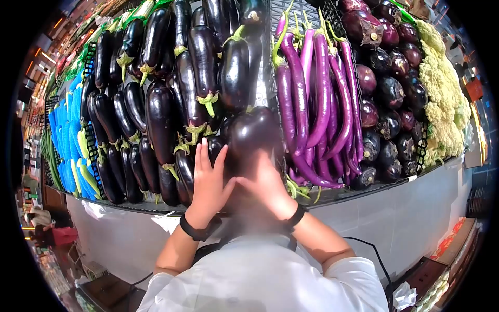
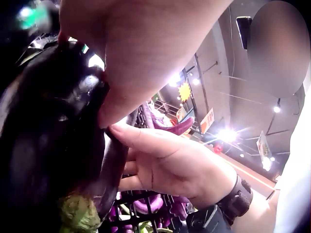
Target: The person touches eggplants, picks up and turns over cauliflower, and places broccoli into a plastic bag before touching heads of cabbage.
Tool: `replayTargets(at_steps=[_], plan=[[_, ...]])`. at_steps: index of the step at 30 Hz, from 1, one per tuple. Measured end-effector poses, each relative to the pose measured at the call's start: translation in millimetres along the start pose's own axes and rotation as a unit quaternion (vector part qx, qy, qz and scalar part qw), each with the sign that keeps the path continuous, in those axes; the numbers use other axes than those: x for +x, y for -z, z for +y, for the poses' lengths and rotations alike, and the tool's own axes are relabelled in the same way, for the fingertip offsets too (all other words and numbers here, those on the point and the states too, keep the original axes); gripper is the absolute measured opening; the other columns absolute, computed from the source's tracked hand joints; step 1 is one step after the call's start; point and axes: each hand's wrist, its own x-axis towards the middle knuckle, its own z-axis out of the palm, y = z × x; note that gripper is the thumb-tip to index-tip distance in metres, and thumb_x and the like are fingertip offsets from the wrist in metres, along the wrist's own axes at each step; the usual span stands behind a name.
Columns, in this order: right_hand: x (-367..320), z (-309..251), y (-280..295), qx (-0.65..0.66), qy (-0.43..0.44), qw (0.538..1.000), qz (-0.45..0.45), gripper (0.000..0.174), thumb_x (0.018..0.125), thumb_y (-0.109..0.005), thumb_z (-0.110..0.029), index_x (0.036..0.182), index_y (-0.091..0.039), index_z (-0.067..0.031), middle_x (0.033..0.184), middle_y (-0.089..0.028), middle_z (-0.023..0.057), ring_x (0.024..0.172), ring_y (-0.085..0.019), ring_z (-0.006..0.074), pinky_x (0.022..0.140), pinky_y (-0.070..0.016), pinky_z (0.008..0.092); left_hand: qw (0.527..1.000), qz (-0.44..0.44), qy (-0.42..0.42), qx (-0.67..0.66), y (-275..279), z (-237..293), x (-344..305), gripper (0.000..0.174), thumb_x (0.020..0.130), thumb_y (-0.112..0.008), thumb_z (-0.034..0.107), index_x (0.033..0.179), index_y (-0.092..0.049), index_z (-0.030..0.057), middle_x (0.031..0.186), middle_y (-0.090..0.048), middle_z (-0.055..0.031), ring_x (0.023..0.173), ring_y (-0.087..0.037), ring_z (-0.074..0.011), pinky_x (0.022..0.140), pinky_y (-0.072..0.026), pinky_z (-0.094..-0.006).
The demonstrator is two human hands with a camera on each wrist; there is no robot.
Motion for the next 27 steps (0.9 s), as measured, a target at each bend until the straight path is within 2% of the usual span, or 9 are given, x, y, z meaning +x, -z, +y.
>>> replayTargets(at_steps=[4,10,13,16,17,20,22,24,27], plan=[[0,-3,8,-0.012,-0.044,0.999,-0.029,0.078,0.078,-0.083,-0.019,0.136,-0.037,0.0039,0.124,-0.060,0.0242,0.114,-0.063,0.0364,0.095,-0.0505,0.0406,1.000,-0.008,0.001,0.007,4,-1,-2,0.078,0.076,-0.078,0.011,0.146,-0.045,0.0114,0.157,-0.018,-0.0303,0.142,-0.025,-0.0511,0.112,-0.0338,-0.0532],[-5,-3,4,-0.055,-0.008,0.998,-0.031,0.074,0.081,-0.079,-0.017,0.135,-0.035,0.0057,0.122,-0.060,0.0258,0.111,-0.062,0.0402,0.093,-0.0510,0.0425,1.000,-0.001,-0.009,-0.025,12,-7,-3,0.080,0.071,-0.082,0.007,0.143,-0.050,0.0158,0.157,-0.024,-0.0242,0.140,-0.032,-0.0467,0.111,-0.0380,-0.0494],[-4,-22,8,-0.070,-0.079,0.992,-0.063,0.081,0.080,-0.080,-0.016,0.140,-0.030,0.0077,0.128,-0.055,0.0281,0.115,-0.058,0.0434,0.097,-0.0490,0.0432,0.999,0.002,-0.018,-0.026,16,-4,-4,0.077,0.073,-0.080,0.007,0.143,-0.049,0.0131,0.156,-0.024,-0.0238,0.138,-0.034,-0.0461,0.110,-0.0396,-0.0480],[-11,-34,15,-0.157,0.011,0.987,0.040,0.090,0.079,-0.081,-0.016,0.145,-0.024,0.0086,0.135,-0.048,0.0295,0.122,-0.053,0.0447,0.100,-0.0473,0.0439,0.995,0.009,0.021,-0.094,32,2,2,0.072,0.076,-0.078,0.008,0.142,-0.048,0.0086,0.156,-0.025,-0.0239,0.137,-0.036,-0.0453,0.111,-0.0388,-0.0471],[-11,-46,22,-0.149,-0.004,0.988,0.039,0.090,0.080,-0.079,-0.014,0.148,-0.023,0.0070,0.140,-0.043,0.0281,0.128,-0.048,0.0439,0.103,-0.0453,0.0440,0.997,0.007,-0.011,-0.081,44,4,7,0.067,0.079,-0.075,0.009,0.141,-0.048,0.0051,0.153,-0.030,-0.0244,0.137,-0.037,-0.0443,0.112,-0.0375,-0.0467],[2,-73,33,-0.143,0.129,0.980,0.055,0.082,0.081,-0.077,-0.010,0.148,-0.031,0.0019,0.140,-0.044,0.0224,0.130,-0.047,0.0378,0.105,-0.0441,0.0423,0.995,-0.027,-0.042,-0.083,67,1,36,0.067,0.079,-0.075,0.009,0.140,-0.048,0.0057,0.149,-0.038,-0.0247,0.137,-0.038,-0.0436,0.113,-0.0358,-0.0462],[23,-92,40,-0.018,0.169,0.985,0.031,0.066,0.084,-0.072,-0.006,0.143,-0.041,-0.0041,0.141,-0.045,0.0163,0.129,-0.048,0.0307,0.104,-0.0435,0.0395,0.983,0.062,-0.087,-0.149,66,-15,57,0.064,0.082,-0.073,0.011,0.140,-0.047,0.0029,0.146,-0.044,-0.0237,0.136,-0.042,-0.0386,0.114,-0.0344,-0.0449],[61,-94,39,0.015,0.193,0.979,0.067,0.062,0.084,-0.069,-0.006,0.140,-0.043,-0.0019,0.139,-0.046,0.0175,0.129,-0.048,0.0325,0.105,-0.0421,0.0400,0.963,0.033,-0.011,-0.268,80,-19,92,0.071,0.087,-0.069,0.015,0.145,-0.035,-0.0044,0.144,-0.044,-0.0239,0.138,-0.041,-0.0363,0.114,-0.0351,-0.0411],[137,-90,35,-0.116,0.186,0.958,0.186,0.061,0.084,-0.066,-0.007,0.140,-0.042,0.0005,0.138,-0.046,0.0233,0.130,-0.045,0.0394,0.111,-0.0369,0.0446,0.969,0.081,0.028,-0.232,69,-32,139,0.080,0.084,-0.071,0.020,0.147,-0.029,-0.0082,0.142,-0.042,-0.0304,0.136,-0.042,-0.0387,0.113,-0.0350,-0.0422]])
